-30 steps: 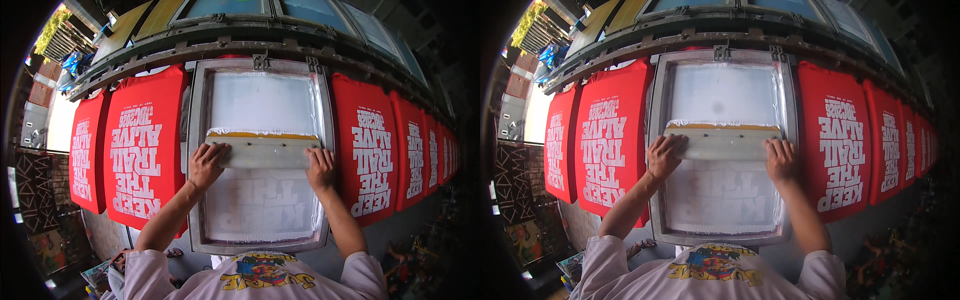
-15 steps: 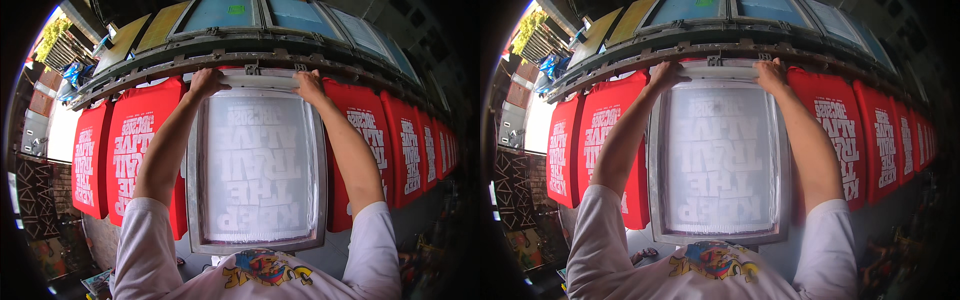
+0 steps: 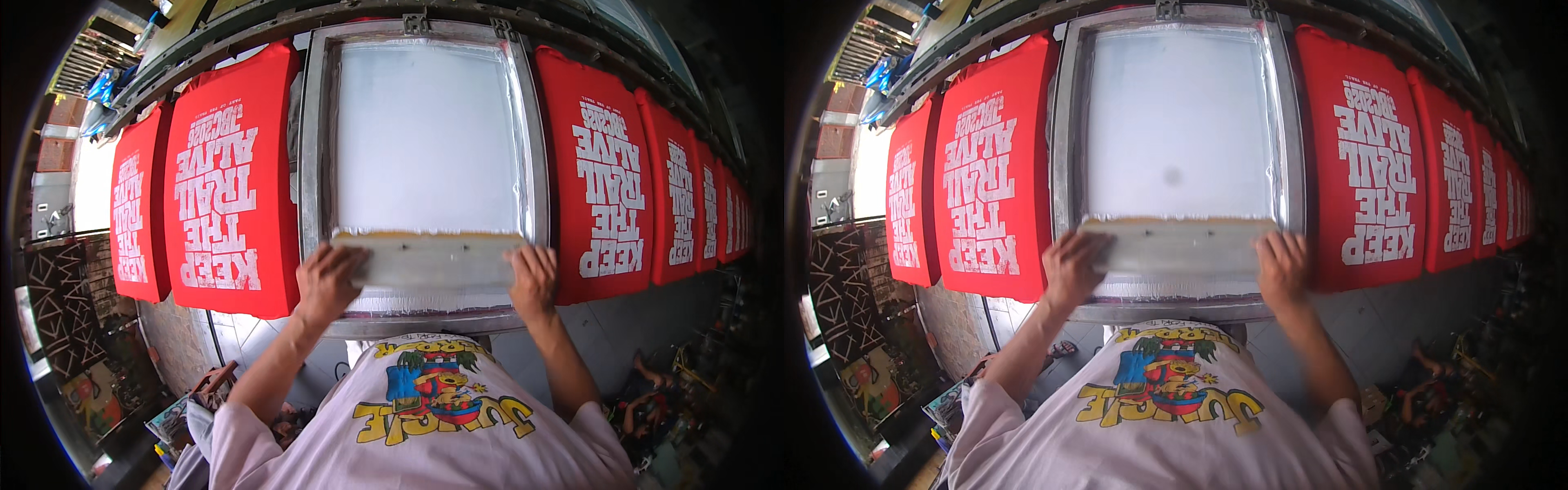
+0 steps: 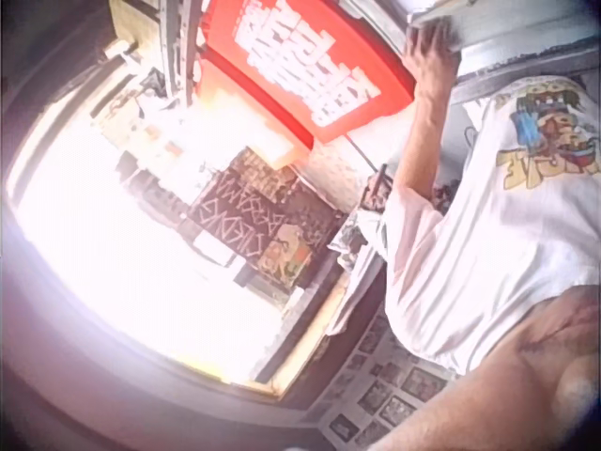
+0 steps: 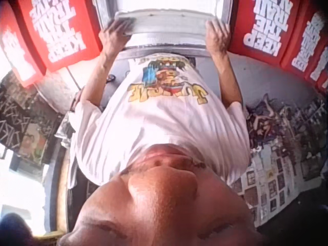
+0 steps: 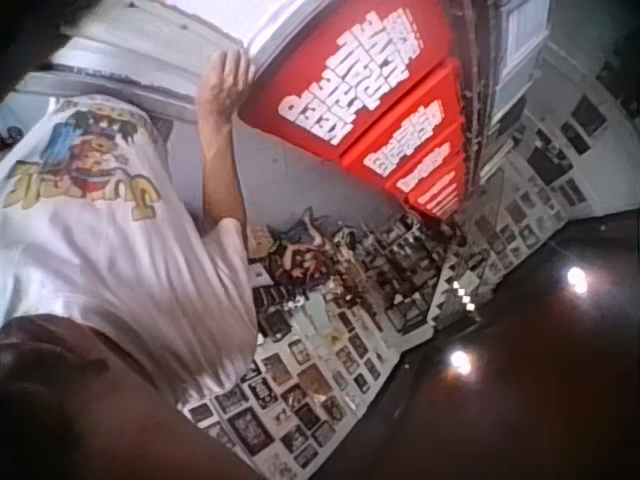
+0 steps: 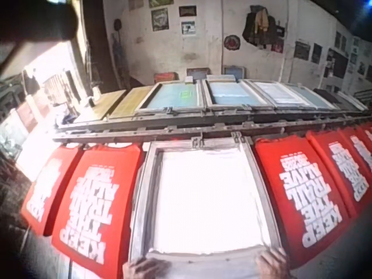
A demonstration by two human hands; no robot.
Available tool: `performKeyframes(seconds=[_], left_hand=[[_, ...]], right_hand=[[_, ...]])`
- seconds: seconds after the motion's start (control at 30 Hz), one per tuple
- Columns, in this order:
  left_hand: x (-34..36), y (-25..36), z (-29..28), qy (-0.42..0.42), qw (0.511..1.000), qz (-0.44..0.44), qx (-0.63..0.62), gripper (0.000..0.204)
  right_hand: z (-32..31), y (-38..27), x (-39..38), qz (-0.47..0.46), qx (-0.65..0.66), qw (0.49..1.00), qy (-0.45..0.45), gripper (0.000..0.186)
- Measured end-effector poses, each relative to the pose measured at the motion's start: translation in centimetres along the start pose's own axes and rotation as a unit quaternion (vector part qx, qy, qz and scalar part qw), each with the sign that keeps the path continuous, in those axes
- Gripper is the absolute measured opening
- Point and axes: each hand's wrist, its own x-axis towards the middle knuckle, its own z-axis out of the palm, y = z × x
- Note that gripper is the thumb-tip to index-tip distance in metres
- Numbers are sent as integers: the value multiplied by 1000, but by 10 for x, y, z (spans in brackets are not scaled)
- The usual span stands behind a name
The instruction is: The person performs screen printing on red shirts using a manual carousel press, spreading white ink across the screen with a squeegee and then rotating the press to work on the next shirt. After completing a sequence, they walk to a storage area and handle a piece of black apparel.
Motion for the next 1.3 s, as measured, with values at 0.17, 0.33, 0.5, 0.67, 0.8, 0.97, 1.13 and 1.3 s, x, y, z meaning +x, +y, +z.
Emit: performKeyframes(seconds=[0.17, 0.33, 0.5, 0.67, 0.8, 0.97, 1.13, 1.3], left_hand=[[-98, 63, -3, 10, 999, -32, 13, 56], [-85, 57, -15, -12, 999, -41, -9, 53], [-108, 64, -24, -29, 999, -37, -7, 53], [-105, 46, 11, 53, 998, 11, 33, 60], [-33, 16, 8, 52, 998, 2, 25, 41], [16, 16, -39, -37, 999, -3, -3, 20], [-85, 58, -35, -47, 999, -9, -21, 41], [-109, 52, 0, 35, 998, 21, 37, 53]], right_hand=[[-15, -36, -94, 2, 10, 1000, 27, 5], [-35, -37, -74, 13, 24, 1000, -12, 14], [-40, -48, -95, 0, 16, 1000, -22, 13], [4, -35, -103, -6, 0, 998, 55, 15], [9, -6, -30, -1, 3, 1000, 22, 12], [-47, -5, 19, -12, 59, 995, -81, 29], [-57, -44, -80, -12, 33, 997, -69, 27], [-11, -45, -112, 5, 14, 999, 38, 16]])
